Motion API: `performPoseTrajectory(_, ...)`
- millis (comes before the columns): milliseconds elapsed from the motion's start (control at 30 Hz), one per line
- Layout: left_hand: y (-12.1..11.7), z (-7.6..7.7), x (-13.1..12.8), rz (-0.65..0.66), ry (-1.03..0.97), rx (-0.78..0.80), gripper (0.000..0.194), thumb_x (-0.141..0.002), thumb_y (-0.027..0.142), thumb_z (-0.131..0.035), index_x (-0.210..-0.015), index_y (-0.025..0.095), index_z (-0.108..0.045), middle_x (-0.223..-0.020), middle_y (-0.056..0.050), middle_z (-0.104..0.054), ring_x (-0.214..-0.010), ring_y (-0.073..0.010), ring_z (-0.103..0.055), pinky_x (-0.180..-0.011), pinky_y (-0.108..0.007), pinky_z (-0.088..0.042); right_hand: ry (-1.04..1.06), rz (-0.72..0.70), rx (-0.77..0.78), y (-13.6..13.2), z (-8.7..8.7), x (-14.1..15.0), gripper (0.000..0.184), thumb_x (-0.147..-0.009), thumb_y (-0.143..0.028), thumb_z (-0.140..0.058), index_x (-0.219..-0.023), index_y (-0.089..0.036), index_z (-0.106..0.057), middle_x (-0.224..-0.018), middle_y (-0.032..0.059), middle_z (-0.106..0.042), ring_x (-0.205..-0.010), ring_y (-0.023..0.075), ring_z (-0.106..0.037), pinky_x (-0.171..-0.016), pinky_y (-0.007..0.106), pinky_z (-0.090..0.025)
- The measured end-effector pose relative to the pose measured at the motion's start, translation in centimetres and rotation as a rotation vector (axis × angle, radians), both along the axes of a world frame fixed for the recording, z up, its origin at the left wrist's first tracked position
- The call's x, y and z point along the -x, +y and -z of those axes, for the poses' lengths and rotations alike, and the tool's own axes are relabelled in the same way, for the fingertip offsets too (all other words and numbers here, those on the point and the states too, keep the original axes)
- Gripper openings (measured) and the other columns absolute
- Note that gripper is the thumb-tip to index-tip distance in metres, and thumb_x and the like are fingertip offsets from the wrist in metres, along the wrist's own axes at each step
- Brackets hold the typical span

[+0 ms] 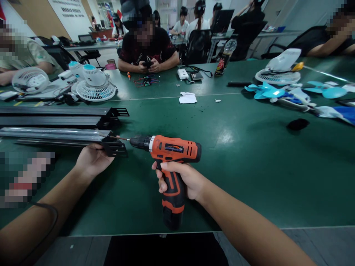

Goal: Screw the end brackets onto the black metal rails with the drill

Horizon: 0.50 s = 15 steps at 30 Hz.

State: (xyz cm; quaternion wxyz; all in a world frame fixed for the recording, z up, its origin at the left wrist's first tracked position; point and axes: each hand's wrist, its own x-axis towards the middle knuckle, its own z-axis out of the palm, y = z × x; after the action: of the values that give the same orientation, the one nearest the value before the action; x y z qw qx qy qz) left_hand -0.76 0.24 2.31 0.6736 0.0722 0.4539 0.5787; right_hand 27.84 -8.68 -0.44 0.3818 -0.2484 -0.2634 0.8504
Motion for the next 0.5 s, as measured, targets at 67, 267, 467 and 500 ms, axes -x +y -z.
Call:
performPoseTrajectory(67, 0.00, 0.04, 0.02, -0.013, 0.004, 0.009, 0.070, -0.053, 0.004, -0.048, -0.118, 0.009, -0.070, -0.092, -0.012, -0.079, -0.078, -0.0244, -0.077, -0.061, -0.029, -0.063, -0.004, 0.004, 0.000, -0.08, -0.10, 0.00, 0.028, -0.082, -0.031, -0.084, -0.101, -0.013, -0.075, -0.079, -0.0003, -0.068, -0.057, 0.0101, -0.064, -0.063, 0.028, -0.058)
performPoseTrajectory(267, -0.25, -0.22, -0.16, -0.034, 0.004, 0.022, 0.074, -0.051, 0.001, -0.047, -0.122, 0.012, -0.069, -0.092, -0.010, -0.078, -0.076, -0.0238, -0.077, -0.064, -0.031, -0.065, -0.031, 0.012, -0.003, -0.17, -0.26, -0.14, 0.027, -0.080, -0.026, -0.083, -0.101, -0.013, -0.074, -0.082, 0.0007, -0.070, -0.057, 0.0101, -0.065, -0.063, 0.027, -0.059)
performPoseTrajectory(467, -0.75, -0.75, -0.09, -0.001, -0.020, 0.015, 0.076, -0.054, 0.001, -0.047, -0.127, 0.010, -0.066, -0.100, -0.013, -0.078, -0.076, -0.0248, -0.077, -0.064, -0.033, -0.066, -0.035, 0.000, -0.009, -0.12, -0.22, -0.26, 0.026, -0.081, -0.026, -0.082, -0.102, -0.013, -0.074, -0.084, 0.0019, -0.071, -0.057, 0.0097, -0.064, -0.063, 0.027, -0.059)
performPoseTrajectory(500, -0.80, -0.82, -0.10, -0.005, -0.019, 0.015, 0.076, -0.054, 0.001, -0.047, -0.127, 0.010, -0.065, -0.101, -0.013, -0.078, -0.076, -0.0251, -0.077, -0.062, -0.032, -0.065, -0.033, -0.002, -0.009, -0.13, -0.22, -0.26, 0.026, -0.081, -0.026, -0.082, -0.102, -0.013, -0.075, -0.084, 0.0019, -0.071, -0.057, 0.0098, -0.064, -0.063, 0.027, -0.059)
